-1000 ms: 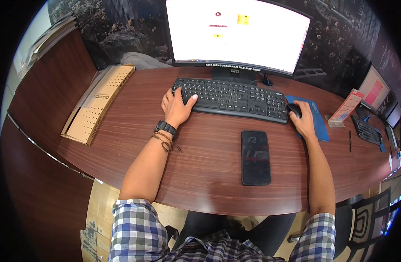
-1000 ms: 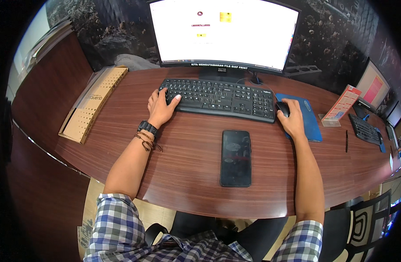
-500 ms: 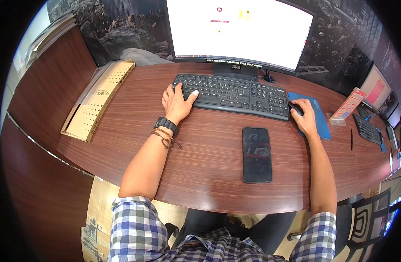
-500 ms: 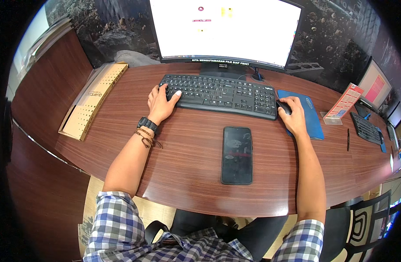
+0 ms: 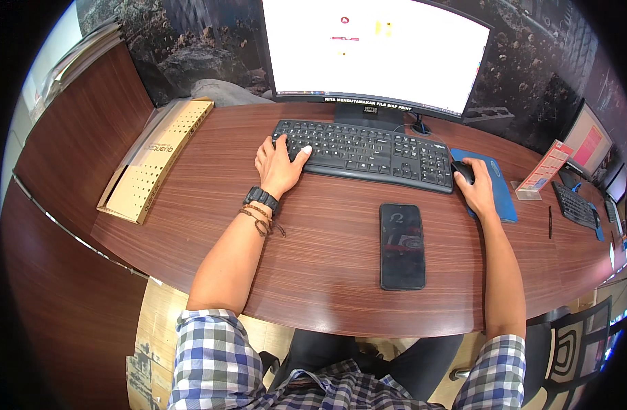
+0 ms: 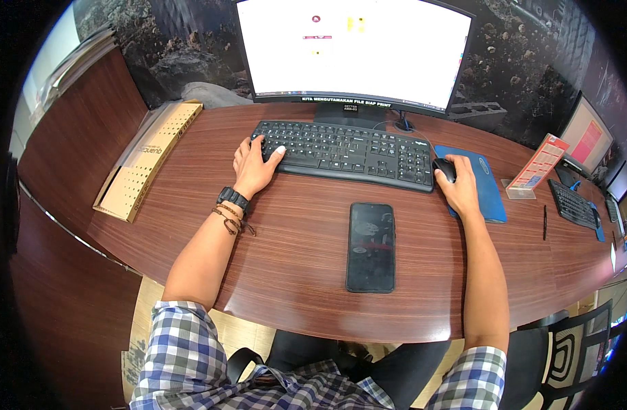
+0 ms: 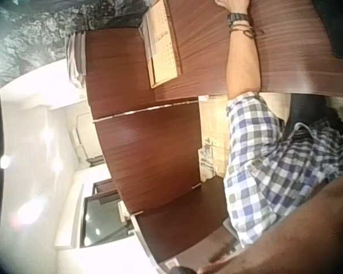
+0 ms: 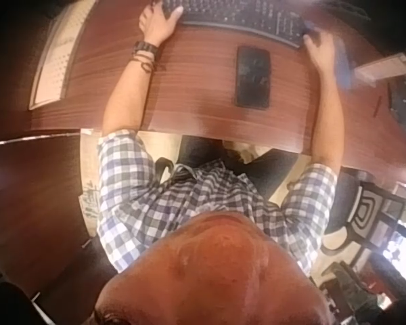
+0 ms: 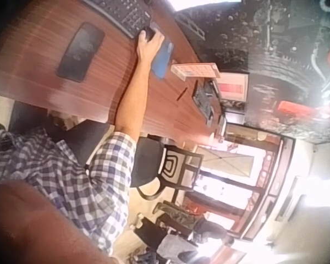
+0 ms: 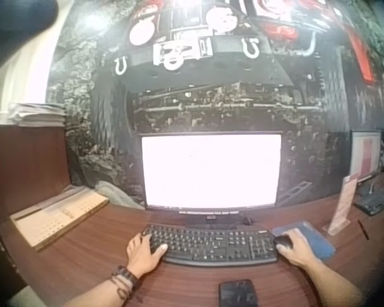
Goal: Operating a digital printing workflow by selecting files on a computer and navigating a print management interface.
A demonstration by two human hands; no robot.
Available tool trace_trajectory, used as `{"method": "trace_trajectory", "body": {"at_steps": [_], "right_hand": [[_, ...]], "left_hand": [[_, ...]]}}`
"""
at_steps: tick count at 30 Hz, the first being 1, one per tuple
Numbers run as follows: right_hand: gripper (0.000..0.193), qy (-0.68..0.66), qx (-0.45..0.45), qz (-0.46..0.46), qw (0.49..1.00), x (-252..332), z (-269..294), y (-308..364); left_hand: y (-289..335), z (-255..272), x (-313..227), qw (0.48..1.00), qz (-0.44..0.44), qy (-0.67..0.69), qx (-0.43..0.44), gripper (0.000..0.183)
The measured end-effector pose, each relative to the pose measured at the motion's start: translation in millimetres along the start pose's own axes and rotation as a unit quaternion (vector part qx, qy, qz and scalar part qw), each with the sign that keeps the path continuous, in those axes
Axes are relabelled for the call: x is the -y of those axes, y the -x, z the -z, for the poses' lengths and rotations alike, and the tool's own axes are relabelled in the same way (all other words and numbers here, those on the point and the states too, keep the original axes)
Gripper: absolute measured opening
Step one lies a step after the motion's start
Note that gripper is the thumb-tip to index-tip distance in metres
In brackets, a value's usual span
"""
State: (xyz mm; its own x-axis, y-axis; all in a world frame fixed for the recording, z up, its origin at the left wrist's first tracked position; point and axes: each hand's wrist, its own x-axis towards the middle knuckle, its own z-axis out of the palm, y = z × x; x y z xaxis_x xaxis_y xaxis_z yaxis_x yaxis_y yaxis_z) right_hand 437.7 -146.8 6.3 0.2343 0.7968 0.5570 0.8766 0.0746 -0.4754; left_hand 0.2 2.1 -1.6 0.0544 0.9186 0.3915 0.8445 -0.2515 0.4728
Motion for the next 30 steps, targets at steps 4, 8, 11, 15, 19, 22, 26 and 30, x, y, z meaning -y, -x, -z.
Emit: {"method": "trace_trajectory", "body": {"at_steps": [4,8,11,15,19,22,26,30], "right_hand": [[0.042,0.01,-0.003,0.004,1.0,-4.0,0.3,0.2],[0.043,0.009,0.001,0.004,1.0,-3.6,-0.1,0.0],[0.044,0.006,0.003,-0.005,1.0,-0.9,0.5,0.1],[0.045,0.011,0.003,-0.004,1.0,1.6,2.5,1.0],[0.046,0.002,0.005,-0.003,1.0,1.1,2.3,0.9],[0.046,0.006,-0.001,0.004,1.0,-1.0,1.6,0.8],[0.047,0.01,-0.003,0.0,1.0,-1.2,0.4,0.0],[0.049,0.019,0.006,0.002,1.0,-6.5,0.1,-0.7]], "left_hand": [[-0.6,-1.5,-0.3,1.0,-0.002,-0.004,0.0,0.081],[-0.4,-1.1,0.2,1.0,-0.004,-0.003,-0.001,0.082],[-0.3,-1.7,0.7,1.0,-0.002,-0.004,-0.001,0.081],[0.0,-1.6,-0.7,1.0,-0.003,-0.001,-0.002,0.081],[0.1,-1.1,-0.2,1.0,-0.004,-0.004,-0.004,0.081],[0.6,-0.8,-0.7,1.0,-0.005,-0.001,-0.003,0.081],[0.4,-0.8,-0.1,1.0,-0.004,-0.003,-0.001,0.081],[-0.4,-2.2,-0.4,1.0,-0.005,-0.003,-0.002,0.081]]}}
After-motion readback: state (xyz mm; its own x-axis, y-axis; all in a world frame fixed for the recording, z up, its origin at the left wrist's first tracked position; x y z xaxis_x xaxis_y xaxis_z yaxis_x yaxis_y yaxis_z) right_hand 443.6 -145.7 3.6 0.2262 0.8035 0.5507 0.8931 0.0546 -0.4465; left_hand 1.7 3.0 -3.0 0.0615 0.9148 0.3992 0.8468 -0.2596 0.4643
